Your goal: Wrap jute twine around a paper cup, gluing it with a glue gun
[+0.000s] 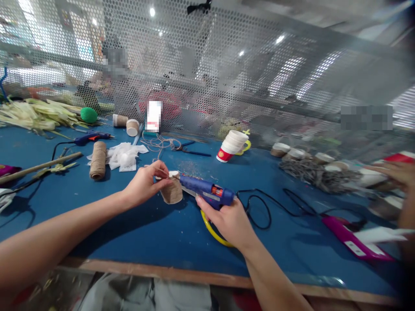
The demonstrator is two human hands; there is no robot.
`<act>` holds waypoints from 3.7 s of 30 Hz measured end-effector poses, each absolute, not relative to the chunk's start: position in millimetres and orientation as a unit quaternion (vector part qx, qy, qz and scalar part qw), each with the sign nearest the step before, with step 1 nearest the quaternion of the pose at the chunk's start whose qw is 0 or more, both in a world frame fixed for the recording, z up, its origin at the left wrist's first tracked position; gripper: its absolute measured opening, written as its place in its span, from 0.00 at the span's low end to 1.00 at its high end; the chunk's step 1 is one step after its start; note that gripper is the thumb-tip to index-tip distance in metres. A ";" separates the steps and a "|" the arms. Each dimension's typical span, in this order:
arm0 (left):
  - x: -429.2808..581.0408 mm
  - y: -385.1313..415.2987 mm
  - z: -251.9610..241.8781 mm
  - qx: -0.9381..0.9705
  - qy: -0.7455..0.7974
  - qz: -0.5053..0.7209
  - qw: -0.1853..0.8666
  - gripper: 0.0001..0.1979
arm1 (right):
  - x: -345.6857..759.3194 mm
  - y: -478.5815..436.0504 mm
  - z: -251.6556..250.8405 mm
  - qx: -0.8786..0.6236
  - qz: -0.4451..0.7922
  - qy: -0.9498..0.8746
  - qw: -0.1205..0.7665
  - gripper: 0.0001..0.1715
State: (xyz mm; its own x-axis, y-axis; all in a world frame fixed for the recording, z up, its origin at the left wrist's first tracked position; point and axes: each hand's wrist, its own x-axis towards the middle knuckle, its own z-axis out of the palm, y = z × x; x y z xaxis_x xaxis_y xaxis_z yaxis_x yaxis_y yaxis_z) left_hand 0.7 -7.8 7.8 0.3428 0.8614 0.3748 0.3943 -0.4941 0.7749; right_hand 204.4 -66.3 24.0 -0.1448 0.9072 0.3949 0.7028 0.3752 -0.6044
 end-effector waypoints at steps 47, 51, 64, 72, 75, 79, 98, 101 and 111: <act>0.8 -7.3 4.9 0.773 0.411 0.401 0.268 0.05 | 206.9 -72.0 31.1 -0.572 0.114 -0.730 0.356 0.16; 1.0 -7.7 5.2 0.773 0.411 0.398 0.273 0.05 | 205.6 -71.8 29.7 -0.561 0.128 -0.736 0.356 0.14; 0.8 -6.6 6.2 0.782 0.405 0.396 0.260 0.05 | 206.0 -71.4 25.1 -0.535 0.130 -0.761 0.345 0.14; 0.1 -6.5 5.7 0.785 0.408 0.392 0.251 0.04 | 207.1 -71.6 28.9 -0.570 0.115 -0.732 0.354 0.15; -0.2 -6.2 5.2 0.785 0.408 0.392 0.251 0.04 | 205.1 -72.6 28.3 -0.553 0.138 -0.741 0.354 0.14; -0.8 -6.2 4.1 0.787 0.406 0.395 0.244 0.05 | 207.4 -71.7 26.7 -0.561 0.141 -0.738 0.348 0.15; -0.5 -7.5 5.7 0.789 0.402 0.386 0.257 0.06 | 203.6 -73.1 26.5 -0.542 0.133 -0.757 0.341 0.13; -0.9 -7.2 6.1 0.792 0.404 0.381 0.253 0.06 | 203.8 -72.8 25.5 -0.533 0.125 -0.767 0.336 0.12; -1.6 -6.8 6.5 0.791 0.412 0.383 0.241 0.04 | 210.5 -71.8 29.3 -0.580 0.132 -0.721 0.356 0.15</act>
State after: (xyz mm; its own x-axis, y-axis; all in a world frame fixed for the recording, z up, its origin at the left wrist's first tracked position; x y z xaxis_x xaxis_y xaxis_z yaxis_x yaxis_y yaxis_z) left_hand -1.6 -6.8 6.5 0.3670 0.8362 0.4075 0.4669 -0.5445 0.6968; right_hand 210.5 -71.8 29.3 -0.0746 0.9298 0.3603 0.7420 0.2931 -0.6029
